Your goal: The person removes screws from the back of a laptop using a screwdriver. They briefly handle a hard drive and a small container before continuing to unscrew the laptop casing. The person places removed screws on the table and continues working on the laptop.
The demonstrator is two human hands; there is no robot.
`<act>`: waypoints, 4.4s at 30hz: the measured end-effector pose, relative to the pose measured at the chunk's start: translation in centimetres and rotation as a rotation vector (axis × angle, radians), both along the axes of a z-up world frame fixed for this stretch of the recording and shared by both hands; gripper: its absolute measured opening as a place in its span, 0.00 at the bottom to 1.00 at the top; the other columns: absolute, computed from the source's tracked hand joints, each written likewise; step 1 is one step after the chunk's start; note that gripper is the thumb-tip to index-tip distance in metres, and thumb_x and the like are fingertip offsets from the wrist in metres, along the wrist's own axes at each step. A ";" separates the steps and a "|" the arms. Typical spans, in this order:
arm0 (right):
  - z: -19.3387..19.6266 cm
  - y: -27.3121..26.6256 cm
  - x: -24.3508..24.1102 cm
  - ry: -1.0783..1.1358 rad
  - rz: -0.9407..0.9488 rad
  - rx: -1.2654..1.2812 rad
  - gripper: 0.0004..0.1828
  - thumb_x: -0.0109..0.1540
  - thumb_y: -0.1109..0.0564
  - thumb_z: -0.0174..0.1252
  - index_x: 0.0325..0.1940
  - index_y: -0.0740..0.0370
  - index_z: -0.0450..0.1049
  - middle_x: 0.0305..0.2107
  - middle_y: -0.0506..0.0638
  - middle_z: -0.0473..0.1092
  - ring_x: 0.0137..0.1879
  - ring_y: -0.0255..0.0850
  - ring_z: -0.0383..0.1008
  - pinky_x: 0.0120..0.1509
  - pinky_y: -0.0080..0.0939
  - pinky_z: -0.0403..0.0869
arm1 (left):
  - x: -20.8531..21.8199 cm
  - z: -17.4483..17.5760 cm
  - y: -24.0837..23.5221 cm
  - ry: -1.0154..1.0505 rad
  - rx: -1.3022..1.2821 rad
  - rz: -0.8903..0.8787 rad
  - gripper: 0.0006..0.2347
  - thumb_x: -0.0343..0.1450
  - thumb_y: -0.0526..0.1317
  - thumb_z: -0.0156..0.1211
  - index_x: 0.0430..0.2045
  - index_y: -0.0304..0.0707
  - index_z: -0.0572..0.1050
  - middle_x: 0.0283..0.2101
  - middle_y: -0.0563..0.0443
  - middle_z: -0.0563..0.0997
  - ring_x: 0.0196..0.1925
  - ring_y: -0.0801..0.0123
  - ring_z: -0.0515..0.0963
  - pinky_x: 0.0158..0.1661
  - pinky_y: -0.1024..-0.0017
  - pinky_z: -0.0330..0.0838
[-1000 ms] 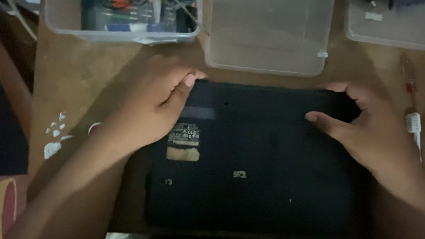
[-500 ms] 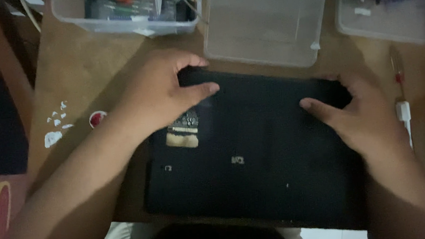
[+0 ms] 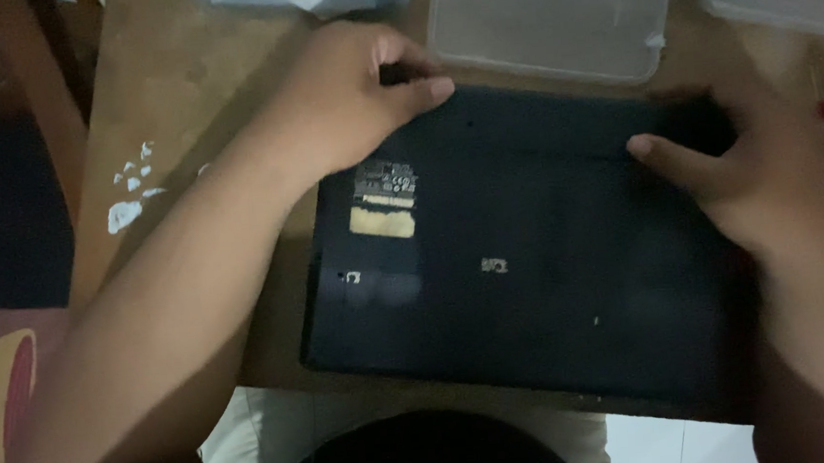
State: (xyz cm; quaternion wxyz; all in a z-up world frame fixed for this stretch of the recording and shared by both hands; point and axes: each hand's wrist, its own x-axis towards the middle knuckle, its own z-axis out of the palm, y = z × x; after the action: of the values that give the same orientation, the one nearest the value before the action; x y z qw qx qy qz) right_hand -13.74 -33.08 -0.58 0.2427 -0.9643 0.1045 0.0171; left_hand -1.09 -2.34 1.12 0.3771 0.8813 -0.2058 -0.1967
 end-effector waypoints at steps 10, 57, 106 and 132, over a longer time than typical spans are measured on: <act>0.1 0.1 -0.2 0.004 -0.041 0.068 0.20 0.64 0.53 0.69 0.58 0.58 0.77 0.47 0.54 0.75 0.51 0.46 0.73 0.48 0.48 0.68 | 0.8 -0.9 2.6 0.037 -0.167 -0.045 0.15 0.77 0.42 0.41 0.53 0.55 0.77 0.48 0.59 0.87 0.46 0.74 0.86 0.42 0.72 0.79; -1.3 -1.9 -0.3 -0.057 0.077 -0.121 0.16 0.71 0.47 0.61 0.46 0.64 0.73 0.39 0.61 0.71 0.45 0.54 0.68 0.45 0.56 0.62 | -1.0 -1.2 3.4 -0.242 -0.181 -0.005 0.13 0.77 0.37 0.45 0.51 0.48 0.77 0.55 0.52 0.81 0.54 0.64 0.79 0.47 0.65 0.71; -0.1 -1.4 1.2 0.009 0.103 -0.125 0.20 0.74 0.44 0.53 0.56 0.59 0.82 0.44 0.60 0.77 0.51 0.56 0.75 0.46 0.58 0.66 | -0.8 0.3 0.7 0.053 -0.025 0.104 0.07 0.76 0.47 0.56 0.36 0.56 0.82 0.35 0.65 0.83 0.38 0.79 0.81 0.39 0.73 0.74; 2.4 0.3 -2.9 -0.544 0.405 -0.528 0.28 0.62 0.54 0.71 0.63 0.65 0.70 0.49 0.67 0.71 0.52 0.66 0.70 0.61 0.61 0.63 | -3.0 0.5 2.6 -1.352 -0.068 -0.302 0.14 0.84 0.46 0.48 0.53 0.39 0.78 0.51 0.43 0.74 0.50 0.49 0.74 0.52 0.52 0.58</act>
State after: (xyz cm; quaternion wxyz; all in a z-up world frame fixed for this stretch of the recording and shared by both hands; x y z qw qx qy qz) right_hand -16.69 -32.73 1.84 -0.0020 -0.9638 -0.1541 -0.2177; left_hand -4.06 0.22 1.63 0.1620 0.7597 -0.5222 0.3519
